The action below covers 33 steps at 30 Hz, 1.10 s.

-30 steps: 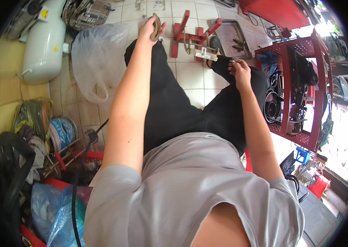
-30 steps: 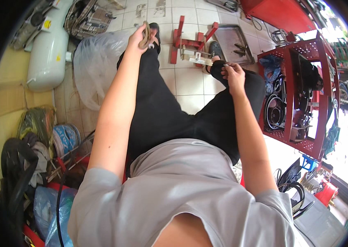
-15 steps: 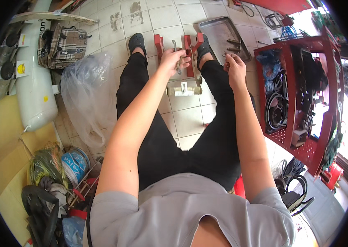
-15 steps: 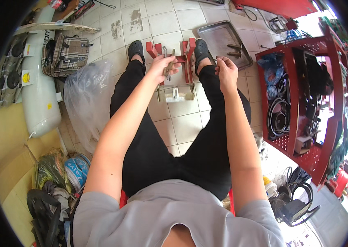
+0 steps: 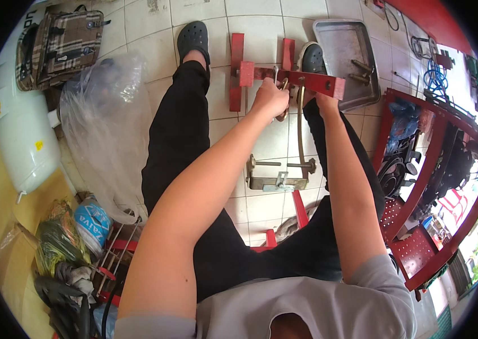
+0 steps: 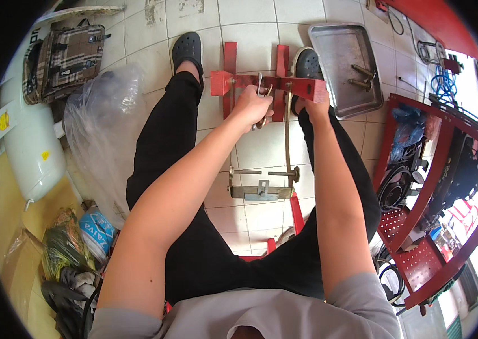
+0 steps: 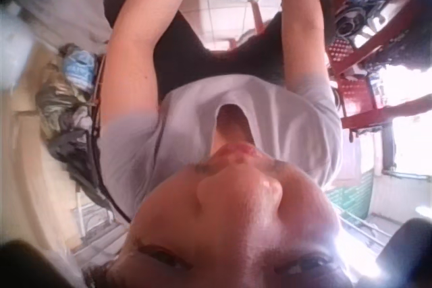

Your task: The person sits on a low stool and assembles a metal frame structure using a red metal stand as a jig. They insert metal rods into the frame, secure them with bolts, and tighten the connections using a wrench. The person repeatedly adjusts the frame and tightens bolts to ensure the assembly is secure.

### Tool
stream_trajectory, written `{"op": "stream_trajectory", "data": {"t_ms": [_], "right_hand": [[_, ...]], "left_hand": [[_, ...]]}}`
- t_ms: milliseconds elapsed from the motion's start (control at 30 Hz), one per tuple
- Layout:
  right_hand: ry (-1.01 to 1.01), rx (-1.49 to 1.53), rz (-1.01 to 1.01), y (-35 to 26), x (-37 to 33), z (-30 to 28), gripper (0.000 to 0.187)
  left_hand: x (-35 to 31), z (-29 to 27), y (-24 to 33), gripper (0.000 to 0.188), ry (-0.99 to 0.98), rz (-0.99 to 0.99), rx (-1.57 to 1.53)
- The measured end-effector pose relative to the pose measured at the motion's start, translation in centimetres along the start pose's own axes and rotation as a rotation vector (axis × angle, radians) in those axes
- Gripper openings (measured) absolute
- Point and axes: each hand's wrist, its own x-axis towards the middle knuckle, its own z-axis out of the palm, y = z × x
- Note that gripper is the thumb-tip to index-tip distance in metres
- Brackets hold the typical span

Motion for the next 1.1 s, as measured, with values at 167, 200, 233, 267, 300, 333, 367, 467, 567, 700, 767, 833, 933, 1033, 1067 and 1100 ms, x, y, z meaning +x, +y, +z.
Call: {"op": "stream_trajectory", "data": {"t_ms": [167, 200, 233, 267, 300, 333, 367, 467, 567, 700, 767, 833, 933, 1033, 1067, 1100], "right_hand": [[-0.038, -0.305, -0.266, 2.8, 1.1, -2.0, 0.014], [-0.049, -0.340, -0.312, 1.3, 0.9, -1.5, 0.014], [-0.027, -0.435, -0.380, 0.7, 0.5, -1.6, 0.014], [-0.006, -0.530, -0.449, 0.0, 0.4, -1.5, 0.016], [-0.009, -0.457, -0.339, -0.5, 0.3, -1.4, 0.017], [-0.013, -0.385, -0.229, -0.9, 0.3, -1.2, 0.017], [-0.015, -0.314, -0.117, -1.4, 0.2, -1.0, 0.018], [0.013, -0.069, 0.031, -2.9, -0.2, 0.0, 0.017], [0.037, -0.003, 0.106, -3.1, -0.2, 0.4, 0.016], [0.058, -0.078, 0.121, -1.2, -0.3, -0.2, 0.015], [0.091, -0.024, 0.138, -2.6, -1.7, 1.1, 0.013], [0.151, 0.041, -0.012, -3.0, -2.4, 1.3, 0.011], [0.125, -0.129, -0.059, -4.0, -2.2, 1.3, 0.020], [0.244, -0.316, -0.131, -3.8, -1.3, 2.4, 0.023], [0.308, -0.005, 0.102, -4.1, -1.3, 2.7, 0.022], [0.356, -0.044, 0.101, -3.9, -1.2, 3.1, 0.021]], "left_hand": [[0.8, 0.1, -1.1, 0.027, -0.007, 0.008, 0.061], [1.0, 0.0, -1.4, 0.027, 0.024, 0.029, 0.076], [0.4, -0.2, -1.1, 0.027, 0.043, 0.051, 0.090], [0.0, -0.5, -0.5, 0.027, 0.016, 0.029, 0.073], [-0.1, -0.6, -0.1, 0.027, 0.003, 0.016, 0.044], [-0.1, -0.6, 0.3, 0.027, -0.010, 0.003, 0.015], [-0.3, -0.7, 0.7, 0.027, -0.024, -0.011, -0.014], [-0.1, -0.8, 0.4, 0.029, -0.020, 0.035, -0.023], [0.1, -0.9, 0.4, 0.029, -0.042, 0.035, -0.033], [-0.7, -0.9, 1.3, 0.030, -0.069, 0.006, -0.063], [-0.7, -1.2, 1.1, 0.031, -0.070, -0.003, -0.086], [-0.3, -0.8, 1.2, 0.032, -0.111, -0.002, -0.119], [0.6, -0.5, 1.0, 0.029, -0.110, 0.042, -0.162], [1.2, -0.6, 1.1, 0.019, -0.115, 0.056, -0.234], [1.0, -0.2, 1.4, 0.019, -0.129, 0.058, -0.227], [0.6, 0.0, 1.7, 0.020, -0.129, 0.037, -0.195]]}}
